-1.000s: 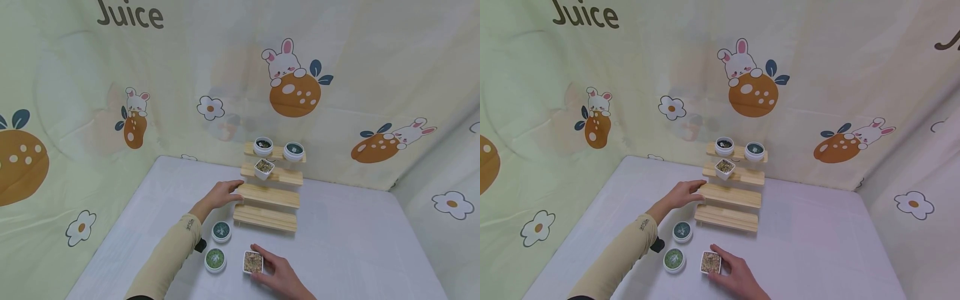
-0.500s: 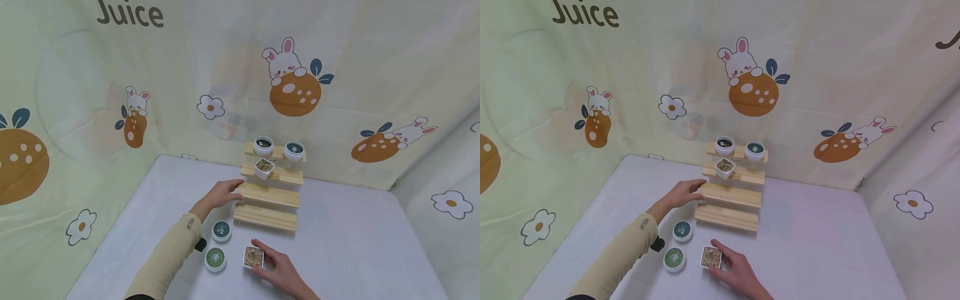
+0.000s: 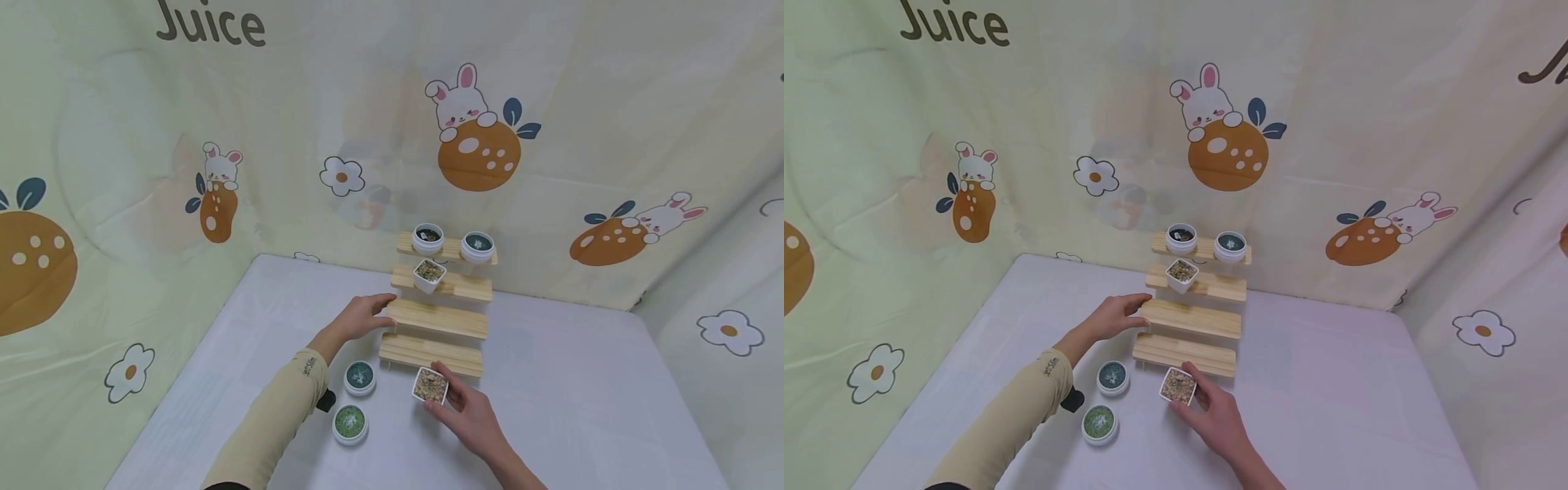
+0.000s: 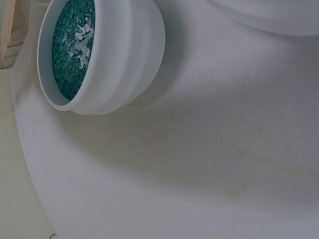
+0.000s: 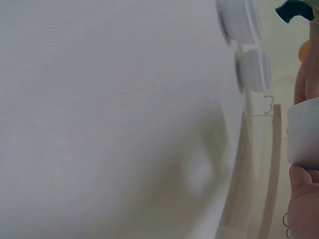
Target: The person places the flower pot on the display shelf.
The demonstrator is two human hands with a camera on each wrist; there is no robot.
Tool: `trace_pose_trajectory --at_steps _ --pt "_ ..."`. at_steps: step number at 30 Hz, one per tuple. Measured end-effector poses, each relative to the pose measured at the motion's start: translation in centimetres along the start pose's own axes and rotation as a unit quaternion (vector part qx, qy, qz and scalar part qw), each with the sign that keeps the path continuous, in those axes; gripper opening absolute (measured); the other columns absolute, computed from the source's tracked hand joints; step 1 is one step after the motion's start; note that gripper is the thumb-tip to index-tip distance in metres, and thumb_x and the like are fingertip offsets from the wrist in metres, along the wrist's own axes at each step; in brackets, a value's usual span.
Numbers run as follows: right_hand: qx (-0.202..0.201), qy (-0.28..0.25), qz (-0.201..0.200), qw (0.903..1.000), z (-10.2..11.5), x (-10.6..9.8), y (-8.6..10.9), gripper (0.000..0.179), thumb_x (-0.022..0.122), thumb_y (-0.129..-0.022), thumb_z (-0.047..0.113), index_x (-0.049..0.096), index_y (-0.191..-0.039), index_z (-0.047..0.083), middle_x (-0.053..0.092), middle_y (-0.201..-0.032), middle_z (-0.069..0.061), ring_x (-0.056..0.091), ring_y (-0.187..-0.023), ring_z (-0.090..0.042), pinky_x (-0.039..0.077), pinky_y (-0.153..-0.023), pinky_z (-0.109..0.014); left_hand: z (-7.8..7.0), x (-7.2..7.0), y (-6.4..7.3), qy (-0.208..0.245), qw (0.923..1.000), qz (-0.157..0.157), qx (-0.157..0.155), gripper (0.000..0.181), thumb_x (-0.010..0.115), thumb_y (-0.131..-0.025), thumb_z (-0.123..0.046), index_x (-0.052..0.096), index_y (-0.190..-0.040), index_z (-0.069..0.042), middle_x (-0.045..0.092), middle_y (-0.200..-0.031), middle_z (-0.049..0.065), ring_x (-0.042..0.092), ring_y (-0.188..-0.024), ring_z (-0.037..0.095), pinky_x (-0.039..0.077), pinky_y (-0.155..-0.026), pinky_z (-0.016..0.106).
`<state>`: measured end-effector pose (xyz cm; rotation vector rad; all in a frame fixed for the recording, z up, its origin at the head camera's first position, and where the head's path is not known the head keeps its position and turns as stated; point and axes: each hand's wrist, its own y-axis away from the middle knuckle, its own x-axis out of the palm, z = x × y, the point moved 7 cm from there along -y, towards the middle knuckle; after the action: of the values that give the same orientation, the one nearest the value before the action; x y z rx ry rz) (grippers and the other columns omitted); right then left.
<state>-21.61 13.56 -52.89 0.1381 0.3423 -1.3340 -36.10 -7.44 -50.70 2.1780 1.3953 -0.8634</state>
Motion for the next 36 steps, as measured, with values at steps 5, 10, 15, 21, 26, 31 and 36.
trace_pose_trajectory --at_steps 5,10,15,21,26,31,36 --pt "-0.005 0.003 -0.029 0.9996 0.8 -1.0 -0.7 0.065 0.080 -0.082 0.016 0.053 -0.141 0.007 0.053 -0.139 -0.017 0.056 -0.121 -0.029 0.050 -0.097 -0.028 0.1 0.0 0.0 0.000 1.0000 0.000 0.002 0.064 0.071 -0.091 -0.033 0.047 -0.144 -0.006 0.049 -0.146 0.011 0.053 -0.128 0.026 0.046 -0.106 0.034" --pt "-0.004 -0.007 -0.043 0.9990 1.4 -1.8 -1.6 0.065 0.080 -0.083 0.013 0.051 -0.141 0.004 0.054 -0.139 -0.017 0.055 -0.123 -0.027 0.049 -0.098 -0.027 0.1 -0.1 -0.1 0.005 1.0000 0.000 0.003 0.064 0.071 -0.091 -0.031 0.048 -0.144 -0.005 0.049 -0.146 0.011 0.052 -0.128 0.027 0.045 -0.107 0.034" --pt "0.023 0.007 -0.054 0.9983 1.7 -2.7 -2.5 0.068 0.080 -0.082 0.016 0.050 -0.141 0.002 0.053 -0.140 -0.018 0.053 -0.126 -0.026 0.048 -0.098 -0.025 -0.1 -0.2 0.0 0.002 1.0000 -0.003 0.007 0.064 0.072 -0.090 -0.031 0.048 -0.144 -0.005 0.050 -0.145 0.011 0.053 -0.128 0.026 0.046 -0.106 0.033" --pt "0.032 0.026 -0.071 0.9966 2.4 -4.3 -3.7 0.073 0.080 -0.084 0.022 0.045 -0.145 0.002 0.048 -0.145 -0.012 0.049 -0.128 -0.022 0.045 -0.096 -0.015 0.0 -0.2 0.0 0.003 1.0000 -0.001 0.003 0.063 0.072 -0.090 -0.030 0.048 -0.144 -0.006 0.050 -0.145 0.011 0.053 -0.128 0.026 0.045 -0.107 0.033" --pt "0.051 0.028 -0.086 0.9946 3.2 -5.8 -4.7 0.074 0.078 -0.085 0.028 0.044 -0.147 0.007 0.047 -0.146 -0.012 0.049 -0.129 -0.021 0.044 -0.094 -0.011 0.0 -0.1 -0.1 0.001 1.0000 -0.001 0.005 0.063 0.072 -0.090 -0.030 0.048 -0.144 -0.006 0.050 -0.145 0.011 0.053 -0.128 0.026 0.046 -0.107 0.033" --pt "0.071 0.022 -0.101 0.9921 4.0 -7.1 -5.7 0.074 0.076 -0.087 0.033 0.043 -0.148 0.009 0.047 -0.146 -0.015 0.048 -0.130 -0.022 0.046 -0.094 -0.012 0.1 -0.1 -0.1 -0.001 1.0000 0.000 0.003 0.064 0.072 -0.090 -0.031 0.048 -0.144 -0.007 0.050 -0.145 0.011 0.053 -0.128 0.026 0.046 -0.106 0.033" --pt "0.087 0.006 -0.123 0.9886 4.3 -8.2 -6.7 0.078 0.075 -0.087 0.035 0.038 -0.151 0.009 0.047 -0.146 -0.013 0.048 -0.131 -0.020 0.048 -0.091 -0.011 0.1 -0.1 -0.1 0.003 1.0000 -0.002 0.001 0.064 0.072 -0.090 -0.031 0.048 -0.144 -0.006 0.050 -0.145 0.011 0.053 -0.128 0.026 0.046 -0.107 0.033"
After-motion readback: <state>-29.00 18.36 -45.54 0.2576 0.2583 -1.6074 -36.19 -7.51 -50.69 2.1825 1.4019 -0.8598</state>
